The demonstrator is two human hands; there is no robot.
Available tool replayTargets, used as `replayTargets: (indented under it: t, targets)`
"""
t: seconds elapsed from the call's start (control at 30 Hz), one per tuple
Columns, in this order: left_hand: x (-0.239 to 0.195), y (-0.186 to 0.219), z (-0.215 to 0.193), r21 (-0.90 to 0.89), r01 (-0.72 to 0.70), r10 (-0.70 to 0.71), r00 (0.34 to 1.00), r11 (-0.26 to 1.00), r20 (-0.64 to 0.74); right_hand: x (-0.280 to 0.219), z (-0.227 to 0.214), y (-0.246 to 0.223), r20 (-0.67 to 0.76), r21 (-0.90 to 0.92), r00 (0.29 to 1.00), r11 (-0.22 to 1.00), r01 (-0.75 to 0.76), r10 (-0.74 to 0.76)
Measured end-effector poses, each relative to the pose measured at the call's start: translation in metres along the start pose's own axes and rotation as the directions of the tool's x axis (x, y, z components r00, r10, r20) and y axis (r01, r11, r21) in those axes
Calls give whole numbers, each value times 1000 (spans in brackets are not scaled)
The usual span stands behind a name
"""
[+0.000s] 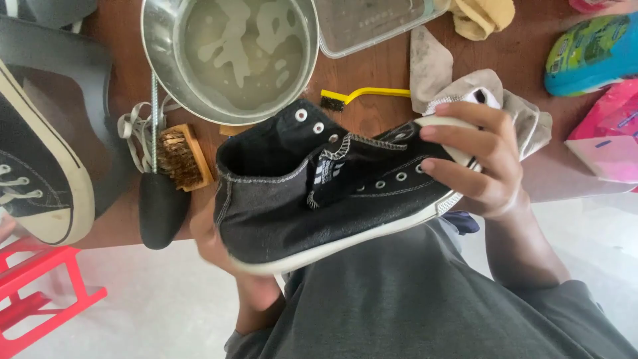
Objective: The person wipes a black canvas sneaker with a cloth, then removes the laces and scrubs them with a brush and water. The shoe is placed on the table while the laces are cleaned separately.
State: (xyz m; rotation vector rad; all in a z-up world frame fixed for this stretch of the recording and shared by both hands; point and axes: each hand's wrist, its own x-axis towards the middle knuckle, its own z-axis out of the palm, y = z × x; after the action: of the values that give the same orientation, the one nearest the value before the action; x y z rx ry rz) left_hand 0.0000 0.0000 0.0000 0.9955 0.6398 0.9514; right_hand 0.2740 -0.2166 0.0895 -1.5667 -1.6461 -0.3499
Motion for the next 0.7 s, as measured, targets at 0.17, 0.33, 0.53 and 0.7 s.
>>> replayTargets:
  t: [0.17, 0.33, 0.53, 0.7]
  targets:
    - [32, 19, 51, -243, -148, 274, 714, 959, 644, -11, -10, 7, 16, -12, 999, 1000, 28, -28]
    - [20, 3, -3, 25, 100, -83, 637, 995, 766, -26, -14, 8, 31, 10, 999, 999, 33, -33]
    - [8, -4, 0, 391, 270, -473, 565, 880, 676, -40, -13, 2, 14, -83, 999, 996, -37, 38]
    - [-28, -80, -26, -9, 322, -267, 801, 947, 536, -35, -20, 3, -99, -89, 873, 870, -485, 477]
